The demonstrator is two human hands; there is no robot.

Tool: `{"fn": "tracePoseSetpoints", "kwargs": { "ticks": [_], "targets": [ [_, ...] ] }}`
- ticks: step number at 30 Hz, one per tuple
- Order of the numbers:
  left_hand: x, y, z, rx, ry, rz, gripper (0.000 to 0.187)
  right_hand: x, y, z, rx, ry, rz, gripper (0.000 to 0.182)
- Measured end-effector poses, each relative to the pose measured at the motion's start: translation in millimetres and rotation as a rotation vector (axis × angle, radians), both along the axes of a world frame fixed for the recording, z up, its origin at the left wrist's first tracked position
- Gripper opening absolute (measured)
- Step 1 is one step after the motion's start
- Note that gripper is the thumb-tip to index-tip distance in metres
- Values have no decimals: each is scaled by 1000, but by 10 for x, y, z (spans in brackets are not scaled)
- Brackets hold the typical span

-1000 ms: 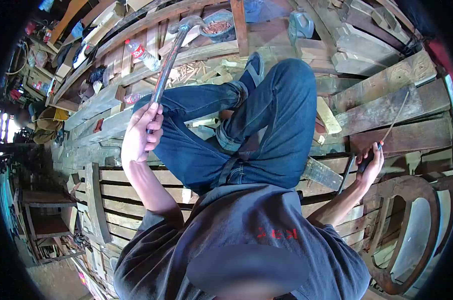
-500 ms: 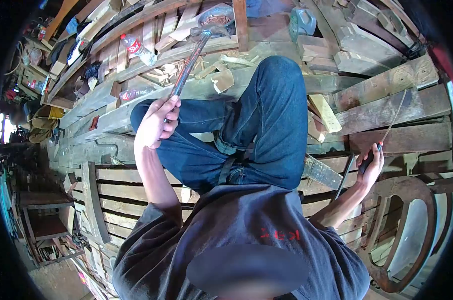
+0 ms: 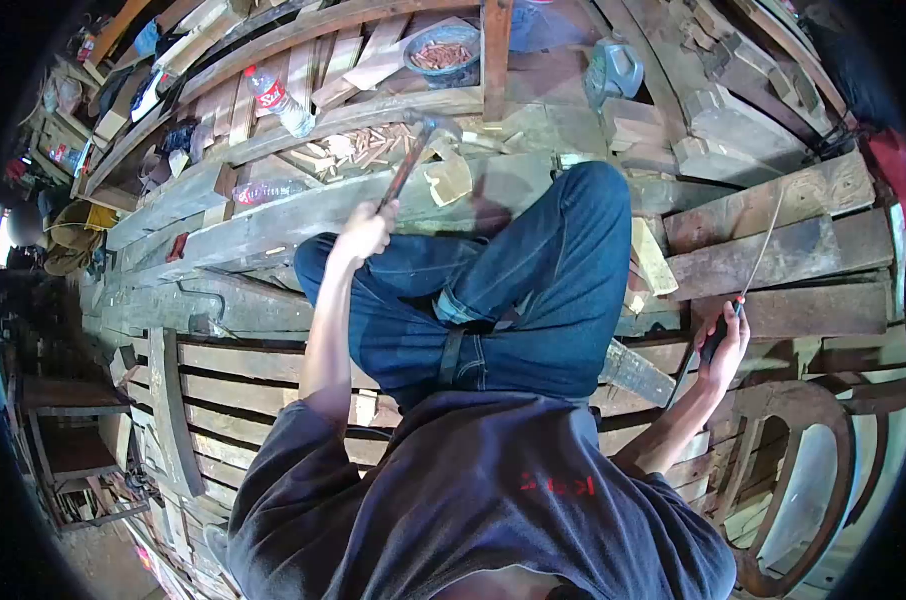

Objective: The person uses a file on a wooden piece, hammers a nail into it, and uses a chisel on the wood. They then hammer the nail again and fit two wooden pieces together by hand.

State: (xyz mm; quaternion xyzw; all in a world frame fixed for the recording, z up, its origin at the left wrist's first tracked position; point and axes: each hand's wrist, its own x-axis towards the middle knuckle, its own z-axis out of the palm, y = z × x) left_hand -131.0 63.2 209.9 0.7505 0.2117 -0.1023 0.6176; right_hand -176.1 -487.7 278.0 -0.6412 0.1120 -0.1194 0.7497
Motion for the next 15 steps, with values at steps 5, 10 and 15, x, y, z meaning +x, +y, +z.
{"fn": "tracePoseSetpoints", "kwargs": {
  "ticks": [5, 10, 15],
  "targets": [
    [310, 176, -826, 120, 58, -109, 29, 226, 87, -148, -5, 59, 67, 25],
    [617, -24, -1330, 111, 78, -233, 29, 429, 324, -206, -47, 133, 94, 24],
    [992, -239, -1509, 393, 100, -417, 45, 584, 438, -279, -45, 200, 136, 20]
  ]
}}
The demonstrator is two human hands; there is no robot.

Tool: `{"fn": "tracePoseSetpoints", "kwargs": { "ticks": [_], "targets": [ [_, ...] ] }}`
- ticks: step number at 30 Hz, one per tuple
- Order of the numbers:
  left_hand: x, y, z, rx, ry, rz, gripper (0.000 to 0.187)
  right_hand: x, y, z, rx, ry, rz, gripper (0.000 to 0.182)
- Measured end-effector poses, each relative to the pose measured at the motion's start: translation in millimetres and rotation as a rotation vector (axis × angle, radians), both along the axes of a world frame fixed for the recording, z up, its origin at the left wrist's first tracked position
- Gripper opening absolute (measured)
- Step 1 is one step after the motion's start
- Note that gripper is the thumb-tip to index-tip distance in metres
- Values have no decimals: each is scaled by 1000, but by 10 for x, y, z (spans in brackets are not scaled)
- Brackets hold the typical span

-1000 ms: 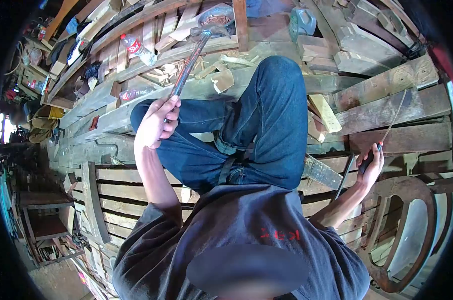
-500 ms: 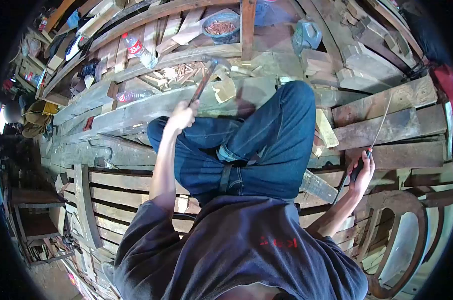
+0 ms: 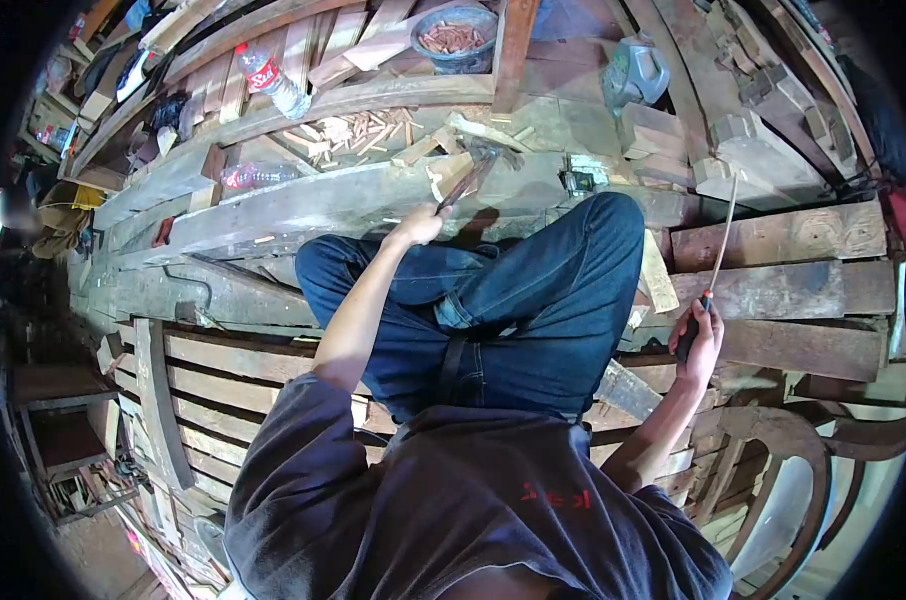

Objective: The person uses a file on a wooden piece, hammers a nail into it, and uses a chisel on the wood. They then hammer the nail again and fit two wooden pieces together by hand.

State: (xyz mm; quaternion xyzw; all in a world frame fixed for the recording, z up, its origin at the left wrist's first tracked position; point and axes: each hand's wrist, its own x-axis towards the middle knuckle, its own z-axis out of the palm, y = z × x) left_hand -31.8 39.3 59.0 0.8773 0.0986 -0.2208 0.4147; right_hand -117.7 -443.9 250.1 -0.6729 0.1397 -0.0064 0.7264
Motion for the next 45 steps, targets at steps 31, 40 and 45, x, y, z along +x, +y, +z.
{"fn": "tracePoseSetpoints", "kwargs": {
  "ticks": [31, 40, 45],
  "targets": [
    [-1225, 761, 1761, -1495, -1147, 895, 17, -244, -478, 57, 59, -76, -31, 19],
    [-1506, 1190, 8, 12, -409, 813, 21, -307, -581, 23, 57, -75, -35, 21],
    [-1817, 223, -387, 380, 17, 40, 22, -258, -431, 102, 47, -72, -35, 22]
  ]
}}
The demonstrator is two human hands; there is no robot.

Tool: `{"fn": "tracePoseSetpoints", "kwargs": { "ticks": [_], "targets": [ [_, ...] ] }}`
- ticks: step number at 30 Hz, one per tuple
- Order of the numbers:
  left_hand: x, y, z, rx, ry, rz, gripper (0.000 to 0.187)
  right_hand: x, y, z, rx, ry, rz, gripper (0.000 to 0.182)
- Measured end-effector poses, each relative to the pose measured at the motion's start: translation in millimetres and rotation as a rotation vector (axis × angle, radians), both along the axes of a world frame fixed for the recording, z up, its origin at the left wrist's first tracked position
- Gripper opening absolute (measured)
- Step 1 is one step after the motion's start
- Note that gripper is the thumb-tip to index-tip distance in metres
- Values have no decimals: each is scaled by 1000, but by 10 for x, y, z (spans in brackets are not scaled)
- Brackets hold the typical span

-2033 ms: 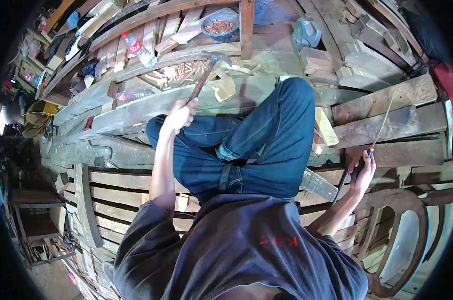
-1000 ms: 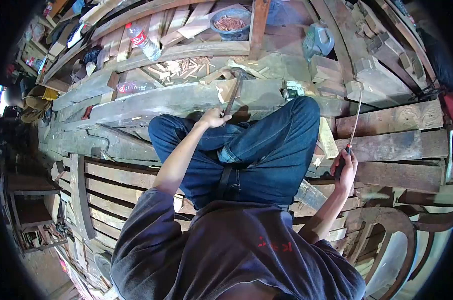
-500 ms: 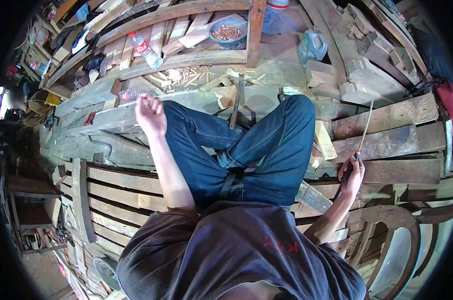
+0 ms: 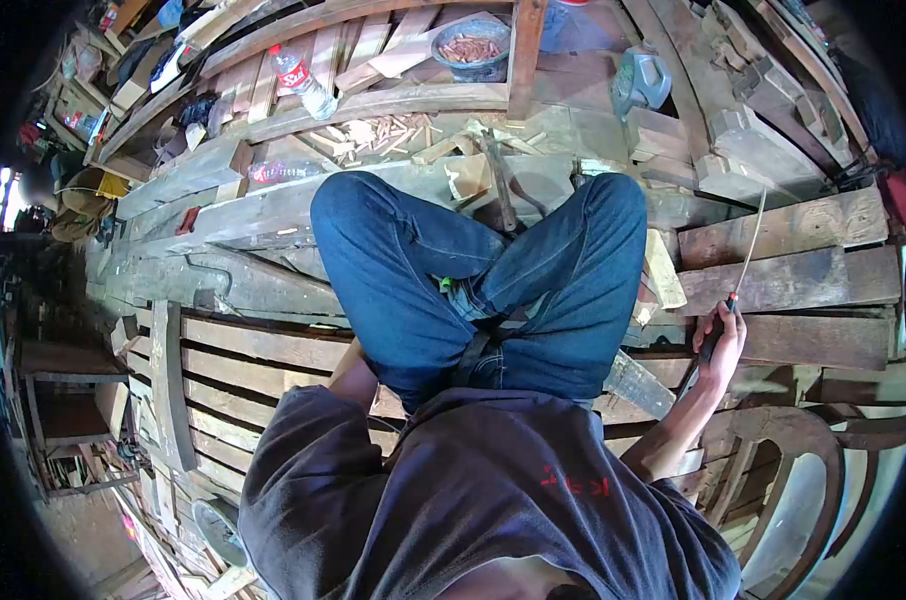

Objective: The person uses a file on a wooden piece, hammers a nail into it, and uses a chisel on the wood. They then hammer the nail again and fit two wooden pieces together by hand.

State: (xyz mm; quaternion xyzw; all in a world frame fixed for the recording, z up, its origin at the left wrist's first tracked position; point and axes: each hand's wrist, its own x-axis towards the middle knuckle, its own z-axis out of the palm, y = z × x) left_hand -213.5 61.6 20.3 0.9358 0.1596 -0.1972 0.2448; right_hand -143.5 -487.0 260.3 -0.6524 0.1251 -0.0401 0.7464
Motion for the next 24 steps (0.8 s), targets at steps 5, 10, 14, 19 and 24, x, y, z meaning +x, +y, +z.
{"fn": "tracePoseSetpoints", "kwargs": {
  "ticks": [5, 10, 14, 19, 24],
  "targets": [
    [-70, -183, -137, 83, 105, -147, 23, 25, -5, 8, -21, 3, 41, 22],
    [-71, -196, -189, 98, 138, -205, 24, 32, 74, -32, -17, 26, 22, 20],
    [-75, -199, -217, 92, 154, -247, 25, 51, 69, -58, -23, 66, 23, 20],
    [-91, -156, -283, 87, 154, -297, 26, 77, 109, -22, -65, 60, 11, 21],
    [-29, -89, -332, 114, 143, -352, 27, 101, 106, -9, -62, 70, 2, 20]
  ]
}}
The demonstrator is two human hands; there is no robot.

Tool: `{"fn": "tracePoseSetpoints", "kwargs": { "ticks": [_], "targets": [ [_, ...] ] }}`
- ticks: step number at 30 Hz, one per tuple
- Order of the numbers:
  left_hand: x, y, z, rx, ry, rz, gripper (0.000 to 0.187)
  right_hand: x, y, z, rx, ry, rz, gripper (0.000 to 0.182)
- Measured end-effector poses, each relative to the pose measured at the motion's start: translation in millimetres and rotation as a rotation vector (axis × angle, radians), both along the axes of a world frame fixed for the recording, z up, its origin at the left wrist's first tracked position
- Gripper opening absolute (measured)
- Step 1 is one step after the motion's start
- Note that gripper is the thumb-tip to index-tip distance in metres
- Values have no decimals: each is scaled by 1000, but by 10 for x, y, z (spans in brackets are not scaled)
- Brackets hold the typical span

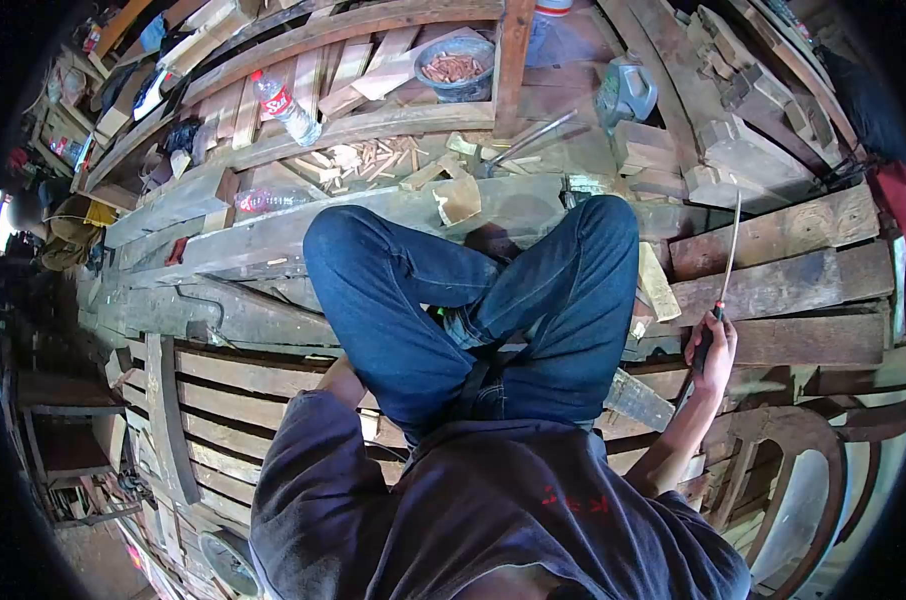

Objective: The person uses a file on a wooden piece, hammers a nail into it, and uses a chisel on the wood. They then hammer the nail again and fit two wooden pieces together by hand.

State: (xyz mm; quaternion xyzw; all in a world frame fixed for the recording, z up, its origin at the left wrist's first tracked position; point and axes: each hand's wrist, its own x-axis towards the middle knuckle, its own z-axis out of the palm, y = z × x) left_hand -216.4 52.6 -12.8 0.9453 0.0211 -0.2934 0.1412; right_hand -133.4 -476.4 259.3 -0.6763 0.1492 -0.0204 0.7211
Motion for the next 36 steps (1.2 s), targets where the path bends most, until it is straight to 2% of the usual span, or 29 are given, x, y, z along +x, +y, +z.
{"fn": "tracePoseSetpoints", "kwargs": {
  "ticks": [17, 28, 33, 34, 35, 36],
  "targets": [
    [150, 526, -85, 183, -142, -270, 32, 53, 19, -28, -14, 25, 0, 16],
    [288, 1918, 40, 455, -514, -427, 35, 111, 78, -132, 14, 5, -3, 16],
    [225, 2664, 213, 684, -712, -291, 36, 206, 155, -197, 34, 17, 22, 17],
    [205, 2655, 457, 788, -537, -164, 39, 217, 181, -189, 28, 22, 31, 17],
    [274, 2631, 717, 755, -380, -45, 36, 232, 206, -185, 21, 27, 42, 16],
    [294, 2685, 866, 764, -397, -12, 37, 248, 227, -189, 16, 33, 41, 16]
  ]
}}
